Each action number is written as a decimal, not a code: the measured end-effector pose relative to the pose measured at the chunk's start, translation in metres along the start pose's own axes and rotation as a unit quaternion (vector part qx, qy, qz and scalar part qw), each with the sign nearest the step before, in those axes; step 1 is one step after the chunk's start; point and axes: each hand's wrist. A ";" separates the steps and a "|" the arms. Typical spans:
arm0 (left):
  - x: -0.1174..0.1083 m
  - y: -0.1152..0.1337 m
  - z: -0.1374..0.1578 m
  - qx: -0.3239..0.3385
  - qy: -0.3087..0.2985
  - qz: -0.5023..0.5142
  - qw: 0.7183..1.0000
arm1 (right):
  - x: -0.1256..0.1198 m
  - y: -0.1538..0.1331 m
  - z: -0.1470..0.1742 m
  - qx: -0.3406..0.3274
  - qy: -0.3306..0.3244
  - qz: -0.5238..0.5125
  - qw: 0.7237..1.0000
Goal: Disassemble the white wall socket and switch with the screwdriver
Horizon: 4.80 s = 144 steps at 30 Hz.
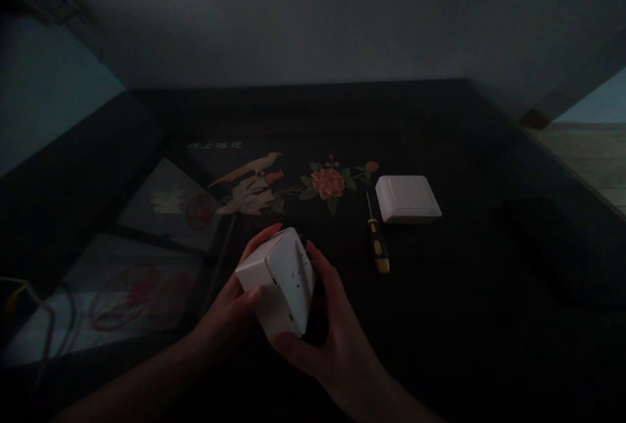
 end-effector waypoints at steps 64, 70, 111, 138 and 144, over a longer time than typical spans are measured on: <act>-0.007 0.015 -0.044 0.133 -0.026 -0.215 0.967 | -0.040 -0.060 -0.041 -0.197 -0.066 0.432 0.878; -0.007 0.015 -0.044 0.136 -0.024 -0.241 0.960 | -0.041 -0.061 -0.043 -0.212 -0.084 0.425 0.876; -0.009 0.012 -0.041 0.138 -0.049 -0.214 0.966 | -0.039 -0.064 -0.039 -0.189 -0.083 0.454 0.867; -0.007 0.008 -0.039 0.181 -0.007 -0.322 0.929 | -0.011 -0.055 -0.030 -0.158 0.002 0.541 0.826; -0.005 0.008 -0.039 0.166 -0.020 -0.311 0.936 | -0.018 -0.059 -0.027 -0.160 -0.006 0.540 0.826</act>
Point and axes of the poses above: each hand's wrist, its own z-axis away from the middle knuckle, its own x-axis out of the palm, y = z × x, and after that the axes turned 5 degrees about -y, right-handed
